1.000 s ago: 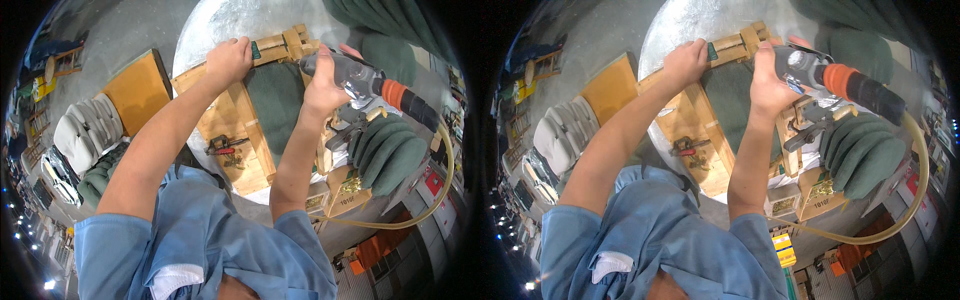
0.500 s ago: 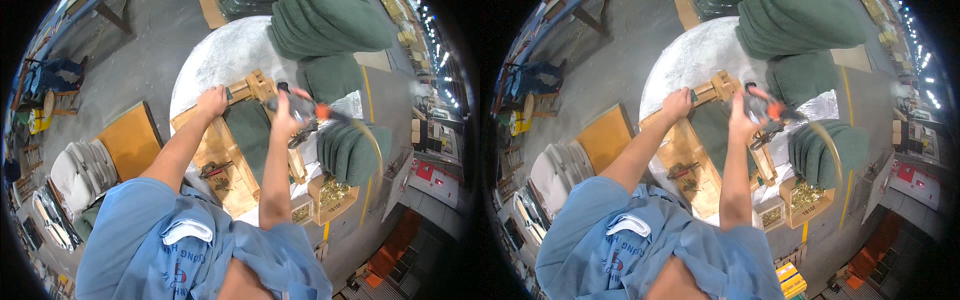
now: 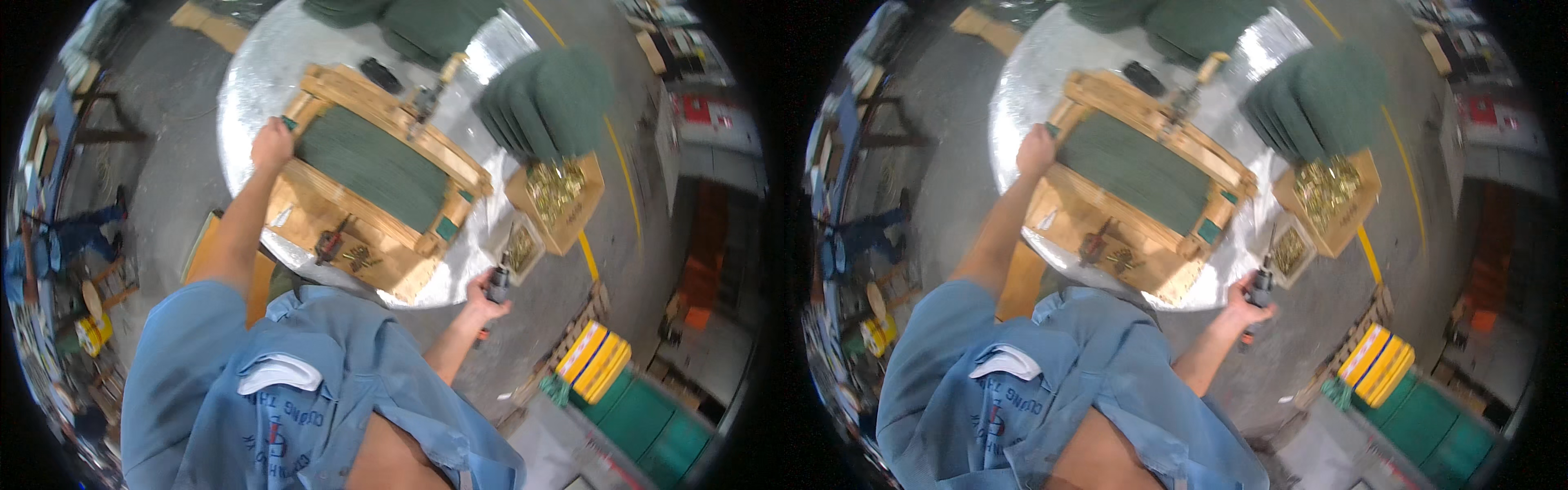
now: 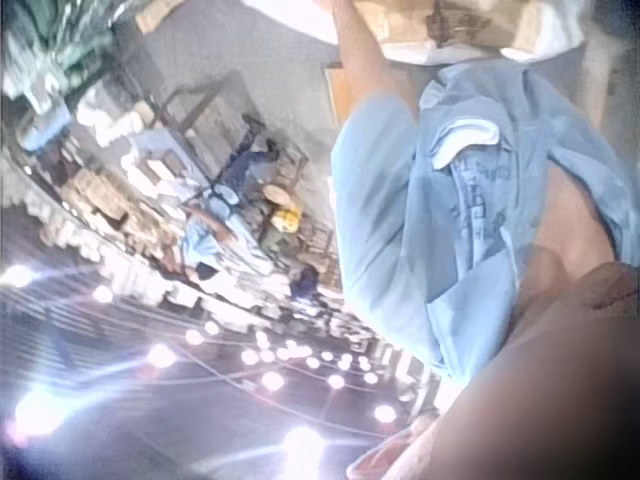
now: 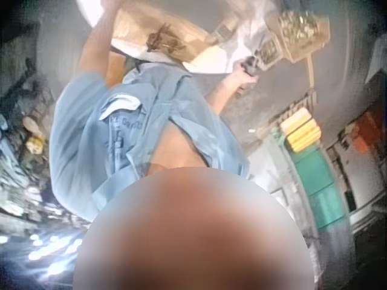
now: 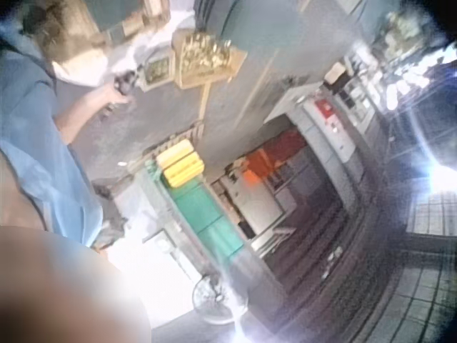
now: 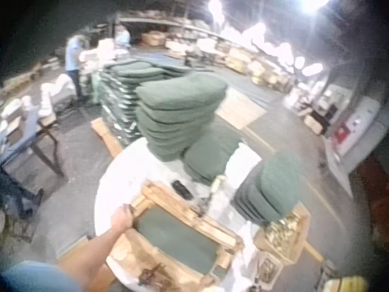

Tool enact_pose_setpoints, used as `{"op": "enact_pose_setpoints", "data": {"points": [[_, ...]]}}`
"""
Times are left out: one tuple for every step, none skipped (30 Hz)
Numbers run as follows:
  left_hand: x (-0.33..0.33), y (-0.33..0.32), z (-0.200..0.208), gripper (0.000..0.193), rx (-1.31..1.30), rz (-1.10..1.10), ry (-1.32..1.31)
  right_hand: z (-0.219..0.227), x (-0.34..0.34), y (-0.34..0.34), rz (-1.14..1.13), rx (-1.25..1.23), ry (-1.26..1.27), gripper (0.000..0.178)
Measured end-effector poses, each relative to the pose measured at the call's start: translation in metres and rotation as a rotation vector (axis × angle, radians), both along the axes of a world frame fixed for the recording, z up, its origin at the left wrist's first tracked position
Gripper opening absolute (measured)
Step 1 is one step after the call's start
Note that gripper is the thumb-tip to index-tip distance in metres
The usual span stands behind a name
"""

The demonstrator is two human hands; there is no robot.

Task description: The person places a green cushion into a wooden frame, secures it with a clamp, and uses a pneumatic staple gun to attach the fabric to the frame. The person then removes the cushion and sets it aside.

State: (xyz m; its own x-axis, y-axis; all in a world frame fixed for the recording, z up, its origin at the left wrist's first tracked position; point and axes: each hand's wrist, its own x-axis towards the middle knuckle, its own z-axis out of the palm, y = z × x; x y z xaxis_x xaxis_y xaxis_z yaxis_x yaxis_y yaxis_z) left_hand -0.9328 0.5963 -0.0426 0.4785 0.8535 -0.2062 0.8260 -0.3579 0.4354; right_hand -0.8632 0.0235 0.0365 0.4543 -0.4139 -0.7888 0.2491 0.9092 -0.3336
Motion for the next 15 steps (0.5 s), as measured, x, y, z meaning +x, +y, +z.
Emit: {"op": "enact_pose_setpoints", "data": {"points": [[0.001,0.0,0.005,0.046,0.01,-0.007,0.023,-0.023,-0.015,-0.009,-0.07,0.069,0.057,0.063],[0.003,-0.001,0.01,0.046,0.009,-0.008,0.049,-0.039,-0.027,-0.008,-0.155,0.13,0.063,0.067],[0.005,-0.003,0.014,0.047,0.013,-0.002,0.074,-0.048,-0.036,-0.002,-0.159,0.213,-0.004,0.072],[0.004,-0.004,0.014,0.047,0.02,-0.008,0.069,-0.053,-0.042,0.006,-0.13,0.245,-0.016,0.079],[0.005,-0.005,0.014,0.047,0.022,-0.019,0.061,-0.067,-0.047,0.003,-0.11,0.34,-0.014,0.085],[0.005,-0.005,0.016,0.047,0.031,-0.009,0.057,-0.07,-0.043,0.011,-0.1,0.352,0.018,0.091],[0.006,-0.006,0.016,0.047,0.026,-0.011,0.061,-0.074,-0.038,0.02,-0.085,0.363,0.051,0.096],[0.007,-0.006,0.016,0.047,0.022,-0.01,0.066,-0.077,-0.03,0.029,-0.087,0.385,0.037,0.1],[0.006,-0.005,0.015,0.047,0.016,-0.003,0.073,-0.079,-0.022,0.039,-0.083,0.405,0.027,0.104],[0.007,-0.003,0.014,0.047,0.017,-0.01,0.072,-0.08,-0.011,0.048,-0.076,0.426,0.017,0.108],[0.008,-0.002,0.012,0.047,0.016,-0.016,0.072,-0.085,0.002,0.055,-0.058,0.404,-0.044,0.111],[0.008,-0.002,0.011,0.047,0.015,-0.023,0.073,-0.091,0.013,0.062,-0.042,0.383,-0.103,0.113],[0.005,-0.003,0.011,0.047,0.004,-0.012,0.069,-0.095,0.021,0.066,-0.023,0.364,-0.162,0.116],[0.002,-0.004,0.013,0.047,0.003,0.012,0.065,-0.095,0.034,0.072,0.004,0.427,-0.168,0.117],[-0.003,-0.004,0.017,0.047,0.001,0.038,0.056,-0.083,0.048,0.078,-0.004,0.448,-0.063,0.116]]}}
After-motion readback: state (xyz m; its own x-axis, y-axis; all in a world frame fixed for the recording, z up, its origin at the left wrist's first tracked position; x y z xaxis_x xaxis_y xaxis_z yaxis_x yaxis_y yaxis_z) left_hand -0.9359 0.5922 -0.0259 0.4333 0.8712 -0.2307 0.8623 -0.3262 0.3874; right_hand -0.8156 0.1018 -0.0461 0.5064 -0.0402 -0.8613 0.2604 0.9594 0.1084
